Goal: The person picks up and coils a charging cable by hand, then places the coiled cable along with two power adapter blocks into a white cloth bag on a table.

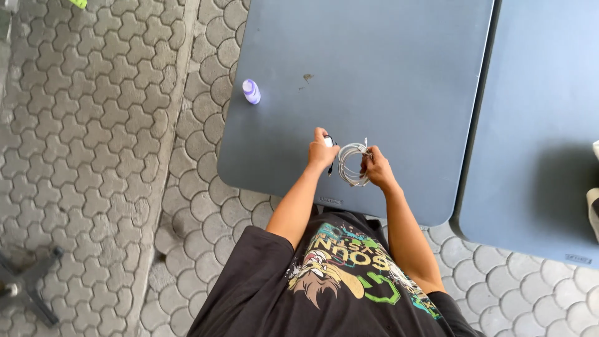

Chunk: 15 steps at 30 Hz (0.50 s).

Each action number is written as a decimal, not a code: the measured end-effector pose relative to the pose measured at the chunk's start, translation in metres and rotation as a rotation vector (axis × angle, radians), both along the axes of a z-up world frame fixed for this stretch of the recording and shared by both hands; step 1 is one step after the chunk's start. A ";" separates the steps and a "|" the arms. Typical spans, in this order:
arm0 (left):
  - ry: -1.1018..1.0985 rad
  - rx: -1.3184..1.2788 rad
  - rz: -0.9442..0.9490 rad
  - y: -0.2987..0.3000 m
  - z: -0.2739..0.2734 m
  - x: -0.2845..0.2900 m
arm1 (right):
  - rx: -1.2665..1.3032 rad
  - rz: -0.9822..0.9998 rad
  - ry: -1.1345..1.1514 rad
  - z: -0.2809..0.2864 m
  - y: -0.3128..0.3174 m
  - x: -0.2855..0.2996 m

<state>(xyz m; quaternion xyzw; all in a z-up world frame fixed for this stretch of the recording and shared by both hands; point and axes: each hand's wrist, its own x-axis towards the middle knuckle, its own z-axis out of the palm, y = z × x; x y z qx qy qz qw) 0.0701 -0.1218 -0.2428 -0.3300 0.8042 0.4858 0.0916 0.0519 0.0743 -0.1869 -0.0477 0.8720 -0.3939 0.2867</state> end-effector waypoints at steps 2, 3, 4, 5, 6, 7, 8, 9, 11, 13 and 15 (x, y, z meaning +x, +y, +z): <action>0.168 0.158 0.089 0.014 0.015 0.018 | -0.194 0.015 -0.039 0.006 0.012 -0.003; 0.359 0.305 0.155 0.017 0.025 0.019 | -0.395 0.011 -0.062 0.010 0.013 -0.013; 0.374 0.296 0.172 0.016 0.031 0.012 | -0.401 0.034 -0.055 0.024 0.004 -0.020; 0.405 0.621 0.291 0.021 0.035 0.017 | -0.260 0.119 -0.009 0.036 0.000 -0.017; 0.439 0.946 0.409 0.025 0.037 0.024 | -0.120 0.204 0.041 0.046 -0.005 -0.013; 0.448 0.939 0.440 0.024 0.031 0.026 | -0.121 0.234 0.032 0.044 -0.010 -0.015; 0.309 1.004 0.426 0.022 0.023 0.029 | -0.058 0.283 0.086 0.042 -0.016 -0.016; 0.168 1.068 0.419 0.019 0.017 0.037 | 0.002 0.338 0.135 0.039 -0.023 -0.014; 0.252 1.150 0.458 0.014 0.024 0.065 | 0.050 0.429 0.142 0.029 -0.037 -0.013; 0.346 1.221 0.471 0.003 0.034 0.089 | 0.091 0.505 0.167 0.024 -0.056 -0.007; 0.442 0.987 0.527 -0.010 0.040 0.109 | 0.157 0.593 0.139 0.017 -0.076 0.004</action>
